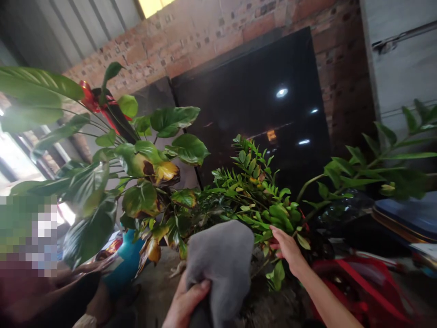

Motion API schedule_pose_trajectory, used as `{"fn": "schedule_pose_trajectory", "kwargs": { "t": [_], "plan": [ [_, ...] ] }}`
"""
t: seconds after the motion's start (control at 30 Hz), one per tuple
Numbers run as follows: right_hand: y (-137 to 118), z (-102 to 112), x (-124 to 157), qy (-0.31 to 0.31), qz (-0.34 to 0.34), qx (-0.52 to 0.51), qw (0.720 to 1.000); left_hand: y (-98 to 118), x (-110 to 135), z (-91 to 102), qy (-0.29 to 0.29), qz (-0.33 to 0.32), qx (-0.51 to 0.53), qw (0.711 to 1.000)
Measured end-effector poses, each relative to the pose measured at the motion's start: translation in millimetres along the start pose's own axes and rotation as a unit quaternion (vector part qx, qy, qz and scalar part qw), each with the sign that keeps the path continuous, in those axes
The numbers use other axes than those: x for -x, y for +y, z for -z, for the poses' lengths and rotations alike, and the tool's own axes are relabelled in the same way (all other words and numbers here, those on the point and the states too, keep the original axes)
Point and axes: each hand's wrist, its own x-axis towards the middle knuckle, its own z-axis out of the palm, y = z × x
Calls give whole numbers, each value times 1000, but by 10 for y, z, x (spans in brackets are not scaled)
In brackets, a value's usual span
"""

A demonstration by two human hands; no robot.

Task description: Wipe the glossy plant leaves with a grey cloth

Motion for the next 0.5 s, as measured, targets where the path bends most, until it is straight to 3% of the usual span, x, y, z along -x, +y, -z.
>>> {"fn": "schedule_pose_trajectory", "kwargs": {
  "t": [0.1, 0.17, 0.27, 0.4, 0.5],
  "plan": [
    [70, 42, 15, -23, -12, -20, 999, -313, -131, -216, -102, 50, -17, 993],
    [111, 85, 9, -35, -19, -32, 999, -411, -187, -277, -150, 79, -31, 985],
    [147, 137, -13, -55, -40, -49, 996, -217, -245, -350, -171, 57, -1, 984],
    [142, 131, -29, -60, -57, -61, 995, 264, -392, -572, -126, -39, 58, 990],
    [153, 111, -32, -60, -60, -72, 994, 214, -514, -680, -129, -30, 29, 991]
  ]
}}
